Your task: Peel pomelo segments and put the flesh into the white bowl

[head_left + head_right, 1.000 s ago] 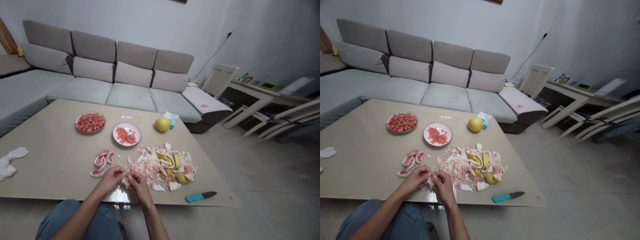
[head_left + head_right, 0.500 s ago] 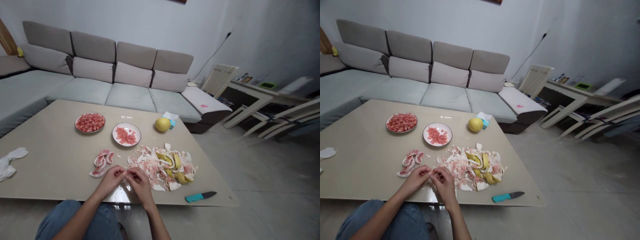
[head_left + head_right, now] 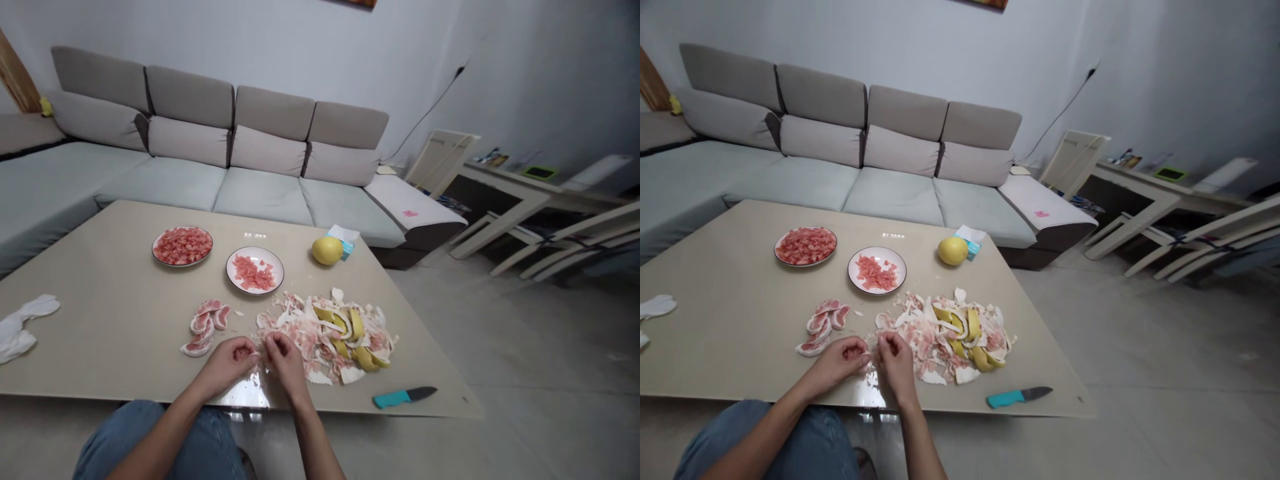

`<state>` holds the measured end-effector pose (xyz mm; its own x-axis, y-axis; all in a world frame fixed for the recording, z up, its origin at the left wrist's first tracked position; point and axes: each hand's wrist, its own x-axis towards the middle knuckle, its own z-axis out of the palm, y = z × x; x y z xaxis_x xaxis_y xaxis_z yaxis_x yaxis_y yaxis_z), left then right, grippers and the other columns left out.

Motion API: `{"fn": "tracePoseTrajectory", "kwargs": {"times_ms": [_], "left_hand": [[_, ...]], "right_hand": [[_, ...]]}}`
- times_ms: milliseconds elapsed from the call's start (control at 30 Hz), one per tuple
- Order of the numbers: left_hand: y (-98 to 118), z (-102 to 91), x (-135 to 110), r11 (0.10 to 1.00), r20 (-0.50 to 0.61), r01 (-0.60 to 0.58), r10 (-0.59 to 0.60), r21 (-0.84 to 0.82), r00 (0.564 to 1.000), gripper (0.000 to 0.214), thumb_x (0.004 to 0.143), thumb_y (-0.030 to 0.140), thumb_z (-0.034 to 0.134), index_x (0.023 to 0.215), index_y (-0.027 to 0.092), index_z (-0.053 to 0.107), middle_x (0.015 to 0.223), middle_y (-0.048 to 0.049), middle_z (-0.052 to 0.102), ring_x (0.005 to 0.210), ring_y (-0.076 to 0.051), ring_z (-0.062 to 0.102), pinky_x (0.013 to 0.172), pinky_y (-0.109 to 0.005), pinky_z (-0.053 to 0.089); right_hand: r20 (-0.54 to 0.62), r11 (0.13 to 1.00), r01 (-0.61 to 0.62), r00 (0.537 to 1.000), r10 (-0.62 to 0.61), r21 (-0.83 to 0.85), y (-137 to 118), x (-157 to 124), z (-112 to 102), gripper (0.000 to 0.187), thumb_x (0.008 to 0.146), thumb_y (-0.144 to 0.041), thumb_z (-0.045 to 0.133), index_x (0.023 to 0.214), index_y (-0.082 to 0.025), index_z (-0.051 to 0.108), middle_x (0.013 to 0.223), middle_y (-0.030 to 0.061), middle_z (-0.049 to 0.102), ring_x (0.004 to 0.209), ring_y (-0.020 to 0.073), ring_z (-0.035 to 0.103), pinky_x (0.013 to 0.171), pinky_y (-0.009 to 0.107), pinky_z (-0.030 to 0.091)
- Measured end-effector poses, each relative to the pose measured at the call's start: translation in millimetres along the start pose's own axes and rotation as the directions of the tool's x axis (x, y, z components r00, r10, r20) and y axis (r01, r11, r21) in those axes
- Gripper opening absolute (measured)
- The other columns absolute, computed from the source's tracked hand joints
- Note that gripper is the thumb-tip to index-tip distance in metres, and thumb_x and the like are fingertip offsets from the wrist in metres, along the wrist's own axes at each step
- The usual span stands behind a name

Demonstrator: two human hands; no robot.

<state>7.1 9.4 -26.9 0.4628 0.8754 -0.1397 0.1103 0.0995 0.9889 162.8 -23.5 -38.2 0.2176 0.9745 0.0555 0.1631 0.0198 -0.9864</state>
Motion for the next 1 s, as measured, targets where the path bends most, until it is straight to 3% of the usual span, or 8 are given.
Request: {"fn": "tracePoseTrajectory", "kwargs": {"times_ms": [233,333,433,533,633,767,900,1000], "left_hand": [[4,-0.2,3,0.985,-0.026,0.081,-0.086,-0.155,0.996,0.037,0.069,0.05,0.071,0.075,0.014,0.062,0.053,0.0057,0.048,0.04,-0.005,0.031,0.04,-0.019,0.021],[-1,-2.2,6,0.972,-0.039,0.108,-0.118,-0.209,0.992,0.042,0.067,0.054,0.071,0.074,0.014,0.062,0.052,0.0058,0.048,0.038,-0.004,0.029,0.036,-0.018,0.02],[-5,-4.7,8,0.959,-0.064,0.124,-0.144,-0.254,0.987,0.045,0.065,0.056,0.072,0.077,0.013,0.065,0.056,0.0044,0.05,0.039,-0.004,0.031,0.035,-0.017,0.022],[-5,-6.4,11,0.945,-0.097,0.132,-0.168,-0.3,0.981,0.047,0.065,0.056,0.073,0.082,0.012,0.067,0.058,0.0039,0.05,0.042,-0.005,0.034,0.035,-0.016,0.024],[-6,-6.0,12,0.937,-0.106,0.125,-0.168,-0.327,0.98,0.046,0.067,0.054,0.072,0.085,0.012,0.067,0.059,0.0036,0.051,0.042,-0.005,0.036,0.035,-0.015,0.024],[-8,-3.4,11,0.929,-0.091,0.12,-0.161,-0.35,0.983,0.042,0.067,0.05,0.074,0.08,0.012,0.066,0.051,0.0064,0.048,0.037,-0.003,0.035,0.035,-0.015,0.024],[-8,-3.3,9,0.859,-0.041,0.158,-0.203,-0.488,0.978,0.039,0.073,0.05,0.071,0.08,0.013,0.062,0.052,0.005,0.052,0.038,-0.003,0.041,0.036,-0.013,0.026],[-3,-6.6,9,0.713,0.031,0.196,-0.238,-0.674,0.971,0.037,0.081,0.05,0.062,0.096,0.016,0.059,0.078,-0.0035,0.066,0.051,-0.007,0.055,0.04,-0.014,0.036]], "right_hand": [[-0.068,0.982,0.13,0.988,-0.141,-0.136,-13,67,0,0.016,0.079,-0.031,0.058,0.085,-0.019,0.067,0.083,0.0037,0.068,0.073,0.018,0.058,0.071,0.029,0.045],[-0.067,0.968,0.177,0.979,-0.191,-0.177,-20,108,8,0.018,0.076,-0.024,0.057,0.087,-0.02,0.071,0.09,0.0045,0.07,0.082,0.0202,0.06,0.082,0.034,0.046],[-0.07,0.96,0.205,0.973,-0.221,-0.19,-24,125,9,0.025,0.076,-0.02,0.055,0.094,-0.021,0.072,0.104,0.0064,0.069,0.099,0.0221,0.059,0.093,0.037,0.042],[-0.057,0.964,0.193,0.977,-0.206,-0.181,-23,105,4,0.026,0.082,-0.026,0.053,0.099,-0.019,0.071,0.108,0.0086,0.068,0.102,0.0232,0.059,0.091,0.036,0.044],[0.029,0.979,0.138,0.99,-0.135,-0.152,-20,64,0,0.029,0.087,-0.036,0.051,0.097,-0.018,0.071,0.088,0.0072,0.073,0.077,0.0209,0.065,0.073,0.033,0.05],[0.157,0.996,0.035,0.987,-0.022,-0.078,-19,18,4,0.024,0.081,-0.036,0.063,0.092,-0.018,0.072,0.085,0.0065,0.073,0.076,0.0204,0.065,0.069,0.03,0.05],[0.107,0.997,-0.012,0.994,0.02,-0.075,-19,5,0,0.022,0.08,-0.037,0.063,0.079,-0.016,0.071,0.071,0.005,0.07,0.066,0.0194,0.062,0.062,0.029,0.047],[0.024,0.985,0.05,0.999,-0.047,-0.164,-18,4,-20,0.022,0.083,-0.036,0.059,0.084,-0.017,0.071,0.078,0.0068,0.07,0.071,0.0208,0.062,0.065,0.031,0.049]]}}
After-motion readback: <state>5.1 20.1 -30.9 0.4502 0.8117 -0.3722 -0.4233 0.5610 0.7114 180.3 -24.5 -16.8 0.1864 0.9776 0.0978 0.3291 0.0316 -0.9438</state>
